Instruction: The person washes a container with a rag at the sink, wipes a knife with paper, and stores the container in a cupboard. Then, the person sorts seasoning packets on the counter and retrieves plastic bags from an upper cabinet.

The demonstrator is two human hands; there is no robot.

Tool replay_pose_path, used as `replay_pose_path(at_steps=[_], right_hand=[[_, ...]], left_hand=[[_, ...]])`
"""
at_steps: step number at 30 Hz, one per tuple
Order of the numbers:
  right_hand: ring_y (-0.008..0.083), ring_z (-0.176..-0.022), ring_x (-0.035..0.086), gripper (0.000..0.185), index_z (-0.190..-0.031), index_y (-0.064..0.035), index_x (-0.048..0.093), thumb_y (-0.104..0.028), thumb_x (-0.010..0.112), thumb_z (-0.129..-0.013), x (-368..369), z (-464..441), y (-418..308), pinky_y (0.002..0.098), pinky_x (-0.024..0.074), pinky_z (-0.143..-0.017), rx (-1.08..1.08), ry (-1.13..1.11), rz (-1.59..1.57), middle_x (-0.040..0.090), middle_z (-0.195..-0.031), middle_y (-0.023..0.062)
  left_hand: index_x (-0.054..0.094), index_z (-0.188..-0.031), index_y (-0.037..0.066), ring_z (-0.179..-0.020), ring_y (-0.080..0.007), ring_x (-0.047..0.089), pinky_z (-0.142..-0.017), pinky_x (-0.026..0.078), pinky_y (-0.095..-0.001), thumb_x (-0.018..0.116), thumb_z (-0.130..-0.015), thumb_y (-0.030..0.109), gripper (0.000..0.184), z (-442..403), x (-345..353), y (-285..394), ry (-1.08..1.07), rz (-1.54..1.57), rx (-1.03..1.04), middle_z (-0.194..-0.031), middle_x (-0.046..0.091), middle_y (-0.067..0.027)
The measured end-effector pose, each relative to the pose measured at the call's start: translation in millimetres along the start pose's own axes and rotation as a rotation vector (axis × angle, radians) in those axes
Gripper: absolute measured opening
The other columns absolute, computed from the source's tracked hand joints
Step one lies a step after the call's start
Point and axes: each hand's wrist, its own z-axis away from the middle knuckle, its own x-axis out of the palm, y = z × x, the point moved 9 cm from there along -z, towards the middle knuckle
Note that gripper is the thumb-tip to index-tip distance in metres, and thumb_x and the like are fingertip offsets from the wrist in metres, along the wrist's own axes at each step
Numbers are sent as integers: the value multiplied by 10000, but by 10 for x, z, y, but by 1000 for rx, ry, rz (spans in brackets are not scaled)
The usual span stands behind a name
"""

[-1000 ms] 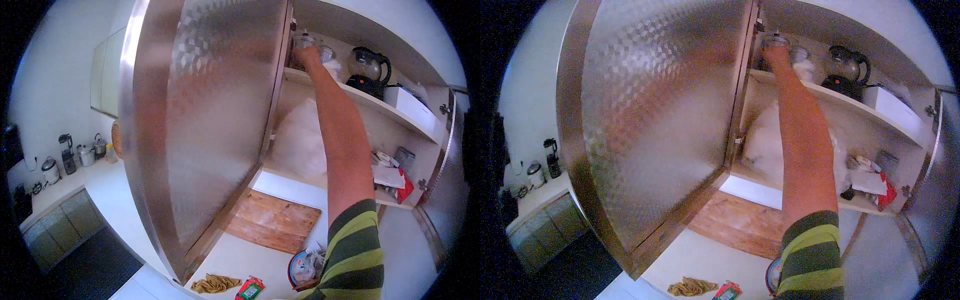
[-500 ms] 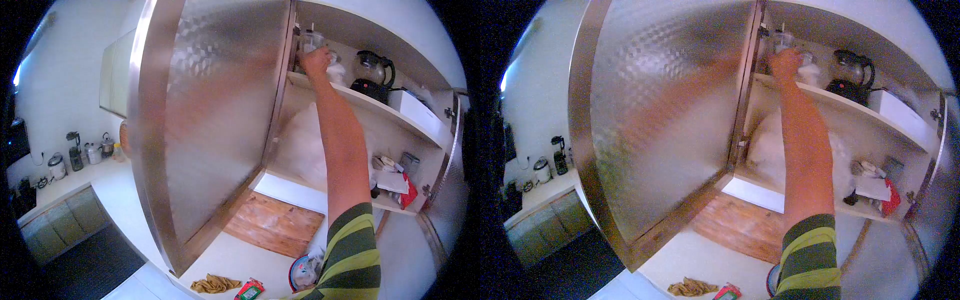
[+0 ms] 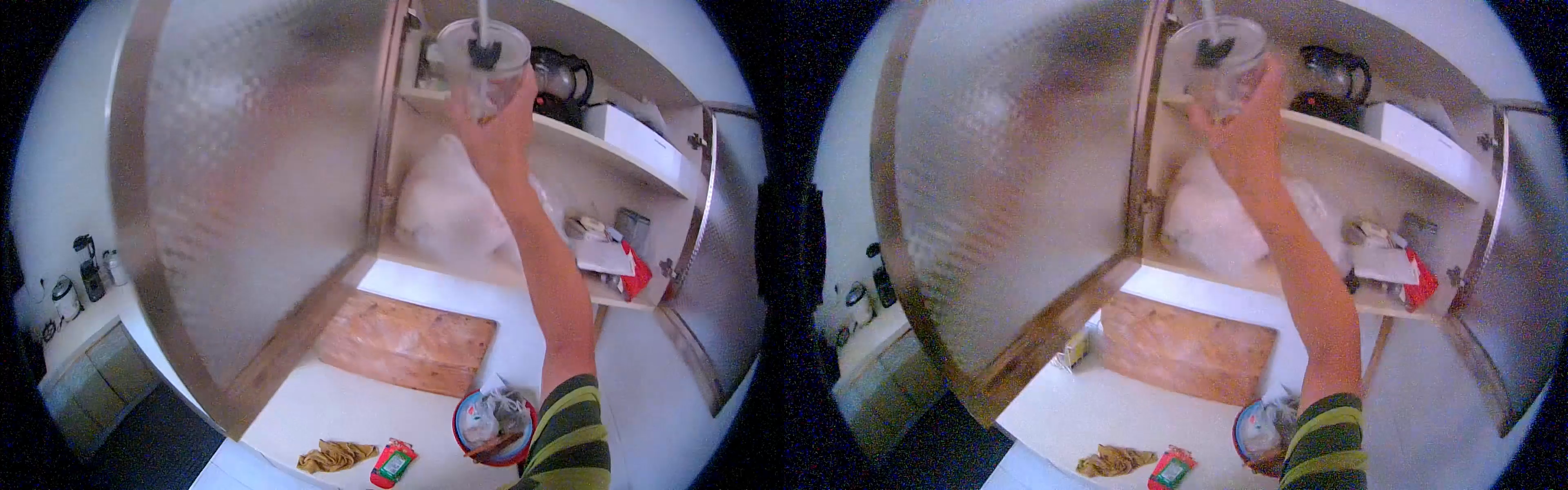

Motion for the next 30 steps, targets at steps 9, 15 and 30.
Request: replay_pose_path(at_steps=[9, 15, 30], right_hand=[[323, -1057, 587, 985, -1244, 30, 511, -313, 971, -443, -653, 2352, -162, 415, 459, -934, 119, -461, 81, 588, -1144, 165], [386, -1097, 610, 851, -1266, -9, 542, -206, 911, -525, -1050, 2976, -243, 504, 450, -996, 32, -325, 50, 598, -1205, 242], [376, -1152, 562, 602, -1126, -30, 573, -35, 781, -561, -1081, 3407, -681, 519, 448, -989, -261, -612, -99, 582, -1233, 165]], left_hand=[[490, -1351, 42, -1117, -411, 591, -960, 476, -490, 654, -881, 441, 638, -496, 2, 274, -82, -164, 179, -1218, 621, -233], [607, -1235, 66, -1013, -371, 647, -879, 530, -427, 646, -887, 179, 369, -444, -612, 1445, 51, 4, 377, -1144, 657, -206], [675, -984, 5, -814, -194, 671, -769, 529, -314, 743, -759, -24, 237, -28, -1944, 3828, 509, 612, 928, -1040, 697, -137]])
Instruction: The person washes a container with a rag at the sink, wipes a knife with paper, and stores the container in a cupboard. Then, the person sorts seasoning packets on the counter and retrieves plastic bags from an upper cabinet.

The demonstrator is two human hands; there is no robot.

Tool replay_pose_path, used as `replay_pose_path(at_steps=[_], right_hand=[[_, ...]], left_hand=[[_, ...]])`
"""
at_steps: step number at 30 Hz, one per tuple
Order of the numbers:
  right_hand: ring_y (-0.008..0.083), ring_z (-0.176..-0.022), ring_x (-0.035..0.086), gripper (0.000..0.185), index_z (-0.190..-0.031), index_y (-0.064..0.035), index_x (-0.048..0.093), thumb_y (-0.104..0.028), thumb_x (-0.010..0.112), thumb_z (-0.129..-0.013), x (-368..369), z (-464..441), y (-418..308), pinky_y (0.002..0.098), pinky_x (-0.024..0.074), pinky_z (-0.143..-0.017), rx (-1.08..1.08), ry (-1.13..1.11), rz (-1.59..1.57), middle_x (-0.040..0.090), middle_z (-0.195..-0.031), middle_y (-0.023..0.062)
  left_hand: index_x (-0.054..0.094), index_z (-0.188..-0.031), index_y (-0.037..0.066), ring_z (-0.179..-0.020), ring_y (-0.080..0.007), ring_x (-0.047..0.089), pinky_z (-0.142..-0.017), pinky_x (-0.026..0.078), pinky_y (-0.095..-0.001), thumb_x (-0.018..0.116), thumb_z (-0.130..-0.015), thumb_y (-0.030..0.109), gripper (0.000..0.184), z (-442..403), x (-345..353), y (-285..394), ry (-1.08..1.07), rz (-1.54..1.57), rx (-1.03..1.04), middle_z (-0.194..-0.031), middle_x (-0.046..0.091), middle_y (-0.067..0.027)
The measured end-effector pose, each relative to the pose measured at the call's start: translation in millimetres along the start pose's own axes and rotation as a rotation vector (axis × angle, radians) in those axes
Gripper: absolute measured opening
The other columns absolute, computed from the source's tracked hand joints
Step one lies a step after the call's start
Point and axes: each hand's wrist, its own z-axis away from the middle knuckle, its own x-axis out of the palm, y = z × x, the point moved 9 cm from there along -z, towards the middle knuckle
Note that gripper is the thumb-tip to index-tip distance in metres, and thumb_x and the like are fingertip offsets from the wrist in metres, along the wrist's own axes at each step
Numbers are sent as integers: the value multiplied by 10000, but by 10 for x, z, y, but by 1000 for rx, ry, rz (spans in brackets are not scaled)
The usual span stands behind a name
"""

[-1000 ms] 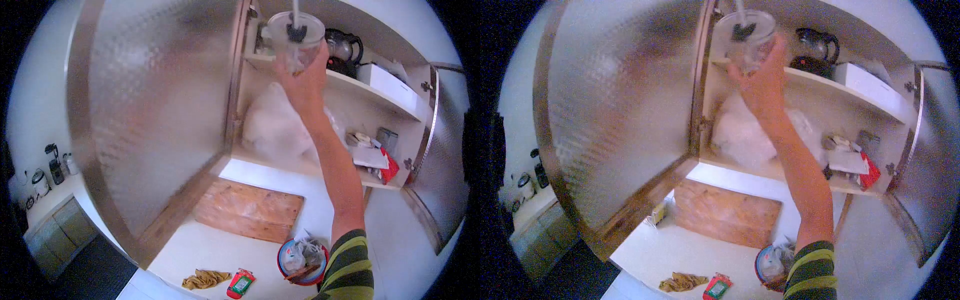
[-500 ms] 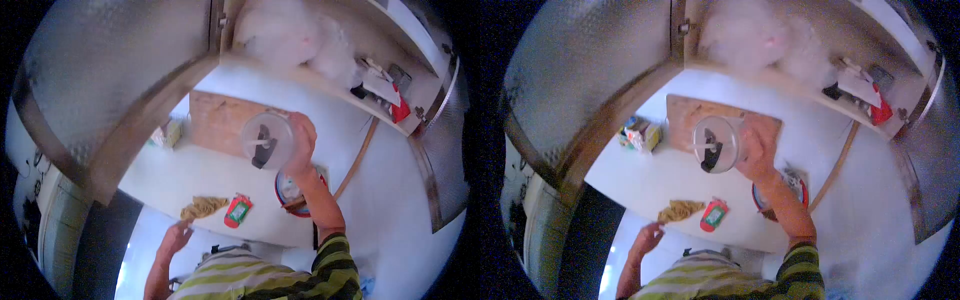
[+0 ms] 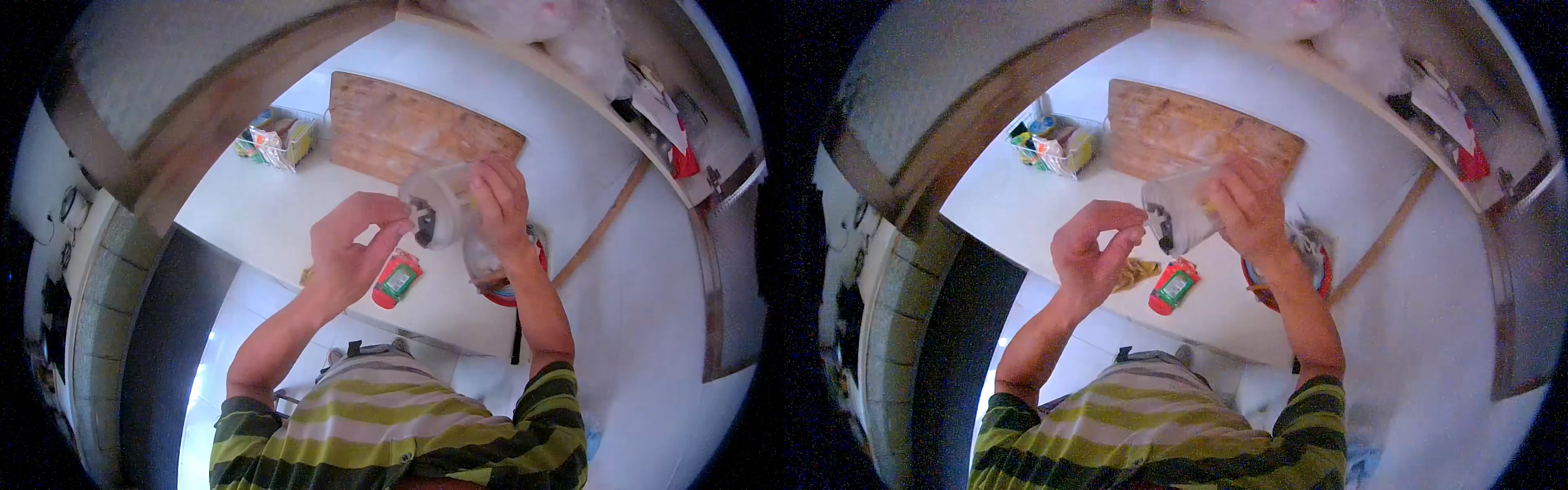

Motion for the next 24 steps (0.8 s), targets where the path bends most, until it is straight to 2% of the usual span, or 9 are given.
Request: replay_pose_path(at_steps=[6, 11, 14, 16, 17, 19, 21, 22, 24], right_hand=[[368, -1190, 551, 669, -1199, -64, 541, -24, 766, -571, -6, 93, 173, 563, 410, -1028, 260, -181, 112, 558, -1277, 141], [359, -1211, 541, 741, -1260, -72, 517, -25, 794, -574, 21, 61, 90, 550, 392, -1052, 109, -71, -10, 553, -1295, 145], [357, -1228, 529, 779, -1291, -73, 503, -18, 802, -573, 78, -4, 48, 533, 390, -1062, 79, -73, -70, 544, -1313, 148], [361, -1234, 522, 801, -1308, -73, 491, -10, 800, -573, 70, -51, 10, 522, 390, -1067, 78, -78, -76, 539, -1320, 151], [347, -1242, 519, 789, -1322, -72, 477, -2, 793, -602, 125, -53, 135, 508, 396, -1070, 287, -164, -142, 539, -1325, 144], [333, -1250, 516, 778, -1335, -70, 463, 6, 786, -631, 219, -23, 254, 493, 401, -1074, 492, -246, -190, 539, -1331, 138], [290, -1252, 519, 709, -1363, -63, 439, -9, 749, -727, 249, 249, 567, 462, 418, -1071, 956, 124, -796, 558, -1318, 121], [290, -1252, 519, 709, -1363, -63, 439, -9, 749, -727, 238, 284, 652, 462, 418, -1071, 953, 128, -779, 558, -1318, 121], [249, -1259, 513, 628, -1377, -57, 427, -45, 697, -810, 532, 501, 830, 441, 428, -1072, 1298, 269, -1443, 545, -1345, 108]], left_hand=[[692, -863, -8, -874, -221, 680, -761, 538, -310, 706, -776, -91, 121, 76, -19, -66, 77, 6, -3, -919, 708, -142], [696, -831, -12, -869, -217, 680, -785, 532, -313, 722, -771, -87, 99, 8, 33, -69, 42, 55, 33, -927, 709, -140], [697, -963, 37, -828, -204, 691, -759, 541, -306, 824, -710, 41, 283, 12, 1, -14, -7, -52, 152, -1006, 708, -113], [642, -1101, -29, -805, -192, 674, -750, 526, -314, 777, -819, 179, 376, 55, -136, -19, 53, 29, 105, -1065, 679, -154], [592, -1196, -27, -780, -160, 659, -734, 518, -309, 731, -879, 295, 472, 131, -207, -137, 53, 51, 87, -1110, 662, -143], [603, -1172, -31, -793, -149, 656, -756, 516, -296, 706, -871, 191, 389, 308, -348, -452, 57, 131, -54, -1098, 660, -134], [618, -1135, -43, -826, -129, 645, -785, 512, -277, 646, -890, 93, 281, 548, -358, -929, 74, 238, -363, -1055, 657, -109], [622, -1121, -50, -846, -121, 635, -791, 509, -270, 610, -918, 97, 251, 727, -327, -1187, 88, 269, -522, -1025, 657, -94], [642, -1088, -54, -868, -130, 632, -789, 514, -271, 581, -935, 86, 216, 1189, -297, -1708, -30, 142, -666, -980, 679, -90]])
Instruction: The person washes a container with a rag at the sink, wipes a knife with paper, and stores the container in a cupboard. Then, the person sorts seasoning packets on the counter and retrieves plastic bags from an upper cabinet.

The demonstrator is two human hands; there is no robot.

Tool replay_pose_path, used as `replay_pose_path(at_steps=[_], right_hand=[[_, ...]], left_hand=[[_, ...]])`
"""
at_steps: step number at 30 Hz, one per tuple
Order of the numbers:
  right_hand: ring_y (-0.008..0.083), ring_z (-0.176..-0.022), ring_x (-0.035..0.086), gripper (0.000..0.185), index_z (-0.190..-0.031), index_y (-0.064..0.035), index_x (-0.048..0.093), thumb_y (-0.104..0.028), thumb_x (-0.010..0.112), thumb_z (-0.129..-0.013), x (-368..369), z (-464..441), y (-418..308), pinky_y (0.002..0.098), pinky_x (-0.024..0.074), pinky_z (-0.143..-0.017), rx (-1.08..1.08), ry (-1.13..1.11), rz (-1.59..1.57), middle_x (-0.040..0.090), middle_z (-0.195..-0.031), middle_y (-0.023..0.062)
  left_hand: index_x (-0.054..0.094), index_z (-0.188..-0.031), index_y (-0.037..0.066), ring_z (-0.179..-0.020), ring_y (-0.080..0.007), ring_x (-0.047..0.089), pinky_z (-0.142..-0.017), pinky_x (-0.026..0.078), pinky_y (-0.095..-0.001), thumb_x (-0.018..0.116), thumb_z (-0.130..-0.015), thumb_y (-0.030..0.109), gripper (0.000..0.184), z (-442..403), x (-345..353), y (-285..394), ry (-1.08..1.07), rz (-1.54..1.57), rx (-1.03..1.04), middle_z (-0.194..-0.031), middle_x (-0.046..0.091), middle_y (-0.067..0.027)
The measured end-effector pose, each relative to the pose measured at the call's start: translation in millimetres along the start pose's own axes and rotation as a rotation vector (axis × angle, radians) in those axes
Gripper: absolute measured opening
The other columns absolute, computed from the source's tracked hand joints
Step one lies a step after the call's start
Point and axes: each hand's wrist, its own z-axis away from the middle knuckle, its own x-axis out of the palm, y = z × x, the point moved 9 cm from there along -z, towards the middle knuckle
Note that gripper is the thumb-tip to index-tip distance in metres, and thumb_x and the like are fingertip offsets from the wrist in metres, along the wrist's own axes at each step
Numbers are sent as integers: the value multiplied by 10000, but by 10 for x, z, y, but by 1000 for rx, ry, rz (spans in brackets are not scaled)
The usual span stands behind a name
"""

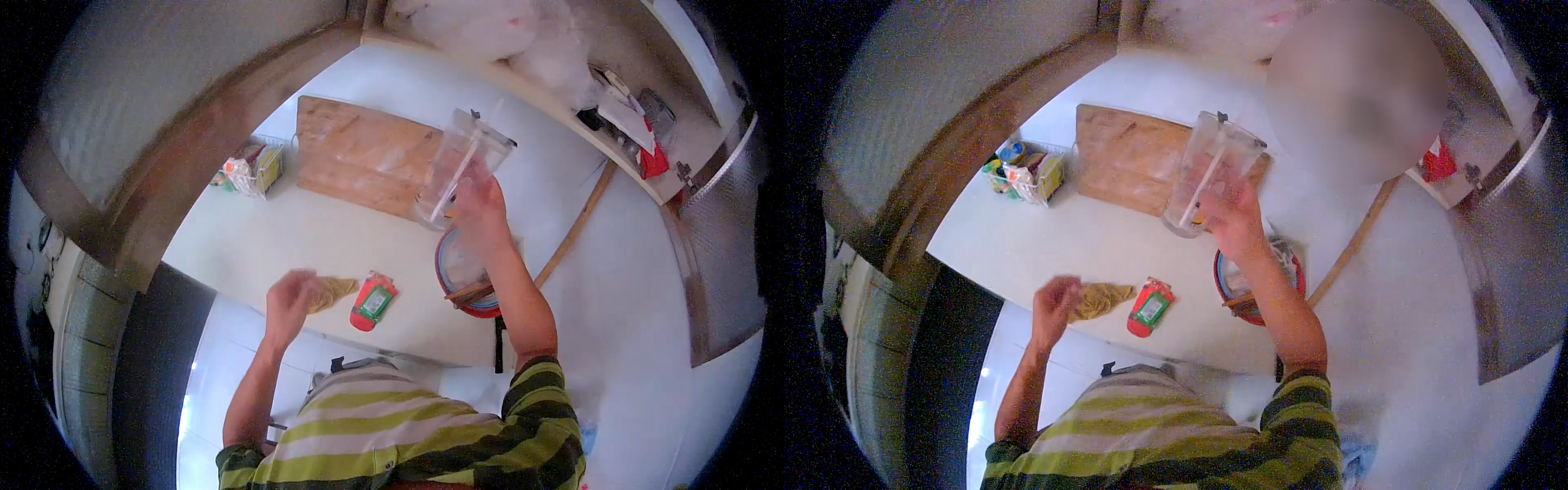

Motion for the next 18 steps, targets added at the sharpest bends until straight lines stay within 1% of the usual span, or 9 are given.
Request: replay_pose_path(at_steps=[1, 6, 8, 9, 11, 12, 14, 15, 18], right_hand=[[275, -1266, 511, 656, -1433, -59, 393, -230, 677, -867, 75, 1, -78, 453, 437, -1053, -55, -62, -1, 515, -1380, 98], [303, -1272, 501, 746, -1470, -91, 357, -341, 702, -858, 143, -83, -59, 518, 444, -1027, -40, -53, -10, 501, -1398, 92], [321, -1278, 493, 745, -1473, -113, 360, -360, 701, -858, 158, -139, -75, 536, 438, -1026, -76, -55, 14, 499, -1399, 89], [332, -1279, 490, 748, -1476, -139, 362, -362, 709, -852, 148, -164, -78, 547, 433, -1026, -87, -109, -148, 495, -1406, 86], [339, -1254, 508, 736, -1462, -177, 383, -351, 730, -838, 313, -237, -394, 540, 452, -1005, -143, -119, -125, 495, -1404, 85], [343, -1242, 517, 731, -1456, -196, 393, -345, 741, -830, 394, -273, -549, 536, 462, -994, -171, -124, -114, 495, -1403, 85], [303, -1284, 499, 735, -1434, -94, 377, 8, 718, -790, 640, -345, -1138, 489, 495, -1013, -429, -215, 53, 503, -1380, 140], [304, -1257, 518, 781, -1430, -64, 373, -10, 767, -758, 624, -491, -1368, 483, 513, -980, -504, -240, 126, 500, -1374, 152], [283, -1179, 570, 726, -1414, -23, 375, -56, 757, -798, 1069, -664, -2193, 469, 526, -953, -764, -157, 158, 534, -1334, 155]], left_hand=[[647, -1085, -49, -861, -133, 638, -786, 518, -280, 590, -930, 96, 219, 76, -11, -296, -24, -51, -26, -956, 686, -100], [657, -1089, -26, -850, -163, 661, -789, 522, -295, 628, -913, 146, 248, 551, -124, -841, -112, -277, -191, -936, 701, -151], [662, -1099, -5, -901, -262, 688, -823, 526, -337, 656, -893, 205, 294, 699, -228, -1138, -144, -295, -204, -983, 694, -211], [655, -1127, 4, -960, -308, 674, -850, 524, -369, 666, -883, 234, 335, 776, -284, -1150, -163, -467, -242, -1043, 684, -220], [597, -1257, 57, -1089, -397, 611, -915, 505, -454, 691, -856, 332, 494, 981, -453, -1576, -223, -785, -219, -1177, 647, -217], [556, -1298, 88, -1082, -374, 621, -904, 514, -462, 698, -845, 391, 564, 1141, -516, -1932, -342, -1008, -140, -1193, 641, -188], [574, -1248, 81, -1061, -352, 637, -862, 527, -480, 727, -803, 456, 603, 1405, -647, -2217, -491, -1205, -371, -1139, 659, -180], [581, -1234, 79, -1050, -355, 640, -849, 531, -477, 740, -789, 465, 610, 1483, -721, -2312, -519, -1204, -465, -1107, 669, -180], [588, -1218, 79, -1035, -354, 644, -843, 532, -474, 747, -779, 455, 599, 1457, -840, -2366, -371, -1071, -443, -1084, 676, -179]])
